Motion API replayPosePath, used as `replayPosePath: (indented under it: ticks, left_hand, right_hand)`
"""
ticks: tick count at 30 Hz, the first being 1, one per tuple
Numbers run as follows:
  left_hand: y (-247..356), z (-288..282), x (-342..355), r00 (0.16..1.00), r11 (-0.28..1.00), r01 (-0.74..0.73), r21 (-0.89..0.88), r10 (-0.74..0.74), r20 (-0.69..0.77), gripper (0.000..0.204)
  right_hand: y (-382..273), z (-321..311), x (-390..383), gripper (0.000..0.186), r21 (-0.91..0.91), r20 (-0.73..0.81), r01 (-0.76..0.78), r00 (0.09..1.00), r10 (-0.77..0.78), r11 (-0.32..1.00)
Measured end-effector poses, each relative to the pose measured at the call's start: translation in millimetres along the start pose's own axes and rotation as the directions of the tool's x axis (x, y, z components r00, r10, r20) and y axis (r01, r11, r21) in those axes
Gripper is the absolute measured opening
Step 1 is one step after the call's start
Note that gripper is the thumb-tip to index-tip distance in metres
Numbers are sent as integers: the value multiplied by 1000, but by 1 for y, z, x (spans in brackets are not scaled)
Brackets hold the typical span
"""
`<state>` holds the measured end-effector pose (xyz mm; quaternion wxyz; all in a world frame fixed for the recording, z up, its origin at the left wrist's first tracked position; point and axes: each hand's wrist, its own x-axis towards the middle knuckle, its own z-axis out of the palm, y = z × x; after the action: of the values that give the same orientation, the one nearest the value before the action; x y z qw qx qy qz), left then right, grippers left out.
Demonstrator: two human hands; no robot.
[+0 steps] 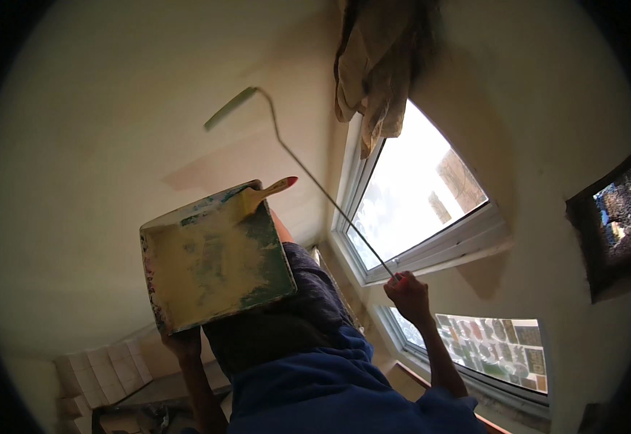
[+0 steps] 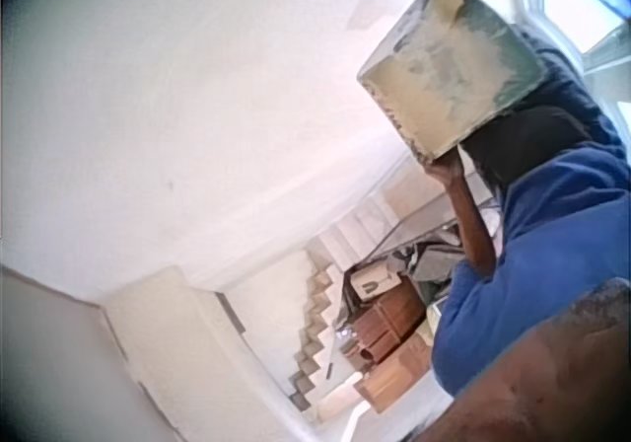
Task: The person paints a ceiling using a roller, frequently dipping the roller into a paint tray and applying it to the surface around a window.
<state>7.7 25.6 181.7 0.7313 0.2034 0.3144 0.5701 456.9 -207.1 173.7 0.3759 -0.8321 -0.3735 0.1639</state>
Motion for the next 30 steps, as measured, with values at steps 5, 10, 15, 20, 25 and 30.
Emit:
replayPosePath:
  ticks: [5, 10, 15, 20, 25, 30]
  left_hand:
    - [-1, 3, 0, 998, 1000, 6, -20, -8, -70, 72]
    - [-10, 7, 4, 974, 999, 7, -46, -17, -228, 70]
    - [-16, 7, 4, 982, 998, 39, -46, -46, -185, 74]
    - [-27, 27, 3, 975, 999, 6, 39, 3, -221, 74]
    - [-29, 32, 6, 987, 997, 15, 77, -2, -163, 66]
    - [-33, 40, 2, 991, 999, 3, 43, 3, -136, 62]
  right_hand:
    - [55, 79, 24, 30, -5, -131, 23, 991, -24, 1000]
    - [74, 146, 70, 33, 204, -142, -73, 984, 103, 976]
    - [64, 171, 120, 31, 246, -118, -106, 983, 138, 963]
    - [59, 171, 175, 31, 332, -144, -40, 985, 93, 942]
    - [87, 193, 178, 27, 339, -106, -68, 988, 110, 938]
    - [105, 196, 176, 25, 296, -97, -111, 985, 146, 949]
